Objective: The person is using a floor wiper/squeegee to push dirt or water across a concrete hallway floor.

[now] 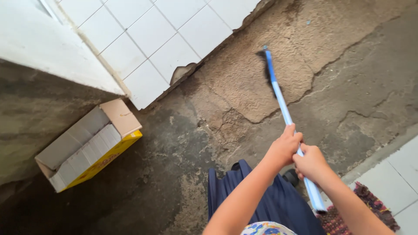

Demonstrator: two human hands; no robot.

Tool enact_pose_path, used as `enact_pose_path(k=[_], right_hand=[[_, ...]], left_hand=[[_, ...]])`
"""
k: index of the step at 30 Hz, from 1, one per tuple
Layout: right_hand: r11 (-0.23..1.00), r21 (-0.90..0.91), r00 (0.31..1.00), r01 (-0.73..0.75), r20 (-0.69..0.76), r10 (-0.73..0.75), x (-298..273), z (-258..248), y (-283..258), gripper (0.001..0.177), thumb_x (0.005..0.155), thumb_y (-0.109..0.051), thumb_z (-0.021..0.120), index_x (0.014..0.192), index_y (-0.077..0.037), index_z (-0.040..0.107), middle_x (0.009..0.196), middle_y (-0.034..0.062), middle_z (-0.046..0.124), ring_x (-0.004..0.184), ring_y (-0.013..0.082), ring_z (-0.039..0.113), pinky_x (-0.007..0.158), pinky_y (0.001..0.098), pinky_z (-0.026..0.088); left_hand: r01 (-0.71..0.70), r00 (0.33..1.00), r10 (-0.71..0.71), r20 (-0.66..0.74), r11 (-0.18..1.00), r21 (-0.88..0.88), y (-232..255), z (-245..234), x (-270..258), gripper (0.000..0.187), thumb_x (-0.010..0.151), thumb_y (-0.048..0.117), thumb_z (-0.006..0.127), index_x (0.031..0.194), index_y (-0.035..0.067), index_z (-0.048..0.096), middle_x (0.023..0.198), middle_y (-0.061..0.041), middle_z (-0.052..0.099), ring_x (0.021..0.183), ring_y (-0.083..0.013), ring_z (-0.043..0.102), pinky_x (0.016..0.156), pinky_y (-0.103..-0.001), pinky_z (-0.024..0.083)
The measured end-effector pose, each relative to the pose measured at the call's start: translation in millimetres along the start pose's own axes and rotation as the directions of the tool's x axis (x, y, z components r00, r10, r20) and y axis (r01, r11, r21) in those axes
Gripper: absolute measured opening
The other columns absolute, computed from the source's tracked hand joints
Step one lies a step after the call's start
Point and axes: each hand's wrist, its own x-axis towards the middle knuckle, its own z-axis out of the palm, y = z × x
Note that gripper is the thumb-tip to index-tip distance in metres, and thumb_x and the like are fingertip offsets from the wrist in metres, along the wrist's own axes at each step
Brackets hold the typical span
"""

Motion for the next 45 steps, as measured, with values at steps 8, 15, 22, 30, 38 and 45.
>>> enact_pose_path(k=[8, 15, 22, 30, 38, 45], right_hand=[[0.985, -0.002, 0.927, -0.173, 0.337, 0.164, -1.6, -33.0, 17.3, 0.031, 0.092, -0.010, 0.065, 0.122, -0.008, 0.071, 0.059, 0.0049, 0.050, 0.037, 0.0141, 0.044, 0.032, 0.0315, 0.034], [0.972, -0.132, 0.936, -0.195, 0.270, 0.224, 94.4, -108.2, 100.1, 0.018, 0.091, -0.013, 0.068, 0.094, 0.004, 0.071, 0.060, 0.0087, 0.057, 0.041, 0.0177, 0.053, 0.036, 0.0350, 0.043], [0.947, -0.256, 0.971, -0.195, -0.184, 0.150, 82.9, -216.5, 25.1, 0.019, 0.092, -0.009, 0.058, 0.104, 0.004, 0.066, 0.067, 0.0219, 0.069, 0.044, 0.0289, 0.066, 0.044, 0.0420, 0.055], [0.968, -0.224, 0.990, -0.115, 0.052, 0.130, 41.0, -290.4, -32.4, 0.024, 0.098, -0.017, 0.061, 0.119, -0.007, 0.065, 0.062, 0.0171, 0.063, 0.041, 0.0265, 0.059, 0.041, 0.0419, 0.050], [0.945, -0.284, 0.978, -0.160, 0.083, 0.191, 123.6, -285.8, 16.0, 0.026, 0.096, -0.013, 0.060, 0.112, 0.005, 0.068, 0.065, 0.0162, 0.066, 0.044, 0.0244, 0.063, 0.042, 0.0389, 0.051], [0.977, -0.181, 0.977, -0.112, -0.202, 0.074, 110.6, -283.9, -57.9, 0.024, 0.095, -0.010, 0.058, 0.113, 0.005, 0.061, 0.065, 0.0171, 0.067, 0.046, 0.0273, 0.066, 0.045, 0.0397, 0.054]], left_hand=[[0.175, 0.982, -0.177, 0.061, 0.984, 0.042, 9.3, 3.7, -49.5, 0.042, 0.075, 0.007, 0.078, 0.108, -0.003, 0.054, 0.128, -0.049, 0.039, 0.126, -0.0665, 0.038, 0.110, -0.060, 0.039], [0.072, 0.976, -0.096, 0.194, 0.989, 0.129, -15.8, 133.5, 6.2, 0.029, 0.073, 0.017, 0.077, 0.095, 0.002, 0.066, 0.099, -0.028, 0.061, 0.112, -0.0522, 0.050, 0.103, -0.060, 0.039], [-0.208, 0.968, 0.225, 0.112, 0.967, -0.145, 32.4, 222.0, 160.0, 0.027, 0.076, 0.011, 0.070, 0.101, 0.007, 0.062, 0.134, -0.034, 0.050, 0.133, -0.0546, 0.049, 0.105, -0.051, 0.049], [-0.146, 0.984, 0.142, 0.105, 0.989, 0.026, 107.9, 181.6, 172.3, 0.030, 0.087, 0.008, 0.073, 0.112, 0.003, 0.059, 0.143, -0.040, 0.041, 0.149, -0.0665, 0.031, 0.122, -0.054, 0.043], [0.218, 0.929, -0.231, 0.288, 0.973, 0.076, 76.8, 214.4, 192.2, 0.028, 0.080, 0.009, 0.075, 0.104, 0.002, 0.063, 0.143, -0.045, 0.034, 0.139, -0.0598, 0.037, 0.106, -0.052, 0.048], [-0.227, 0.961, 0.204, 0.188, 0.968, 0.110, 67.4, 191.6, 266.5, 0.033, 0.072, 0.008, 0.074, 0.105, 0.012, 0.066, 0.151, -0.029, 0.048, 0.140, -0.0497, 0.046, 0.104, -0.047, 0.052]])
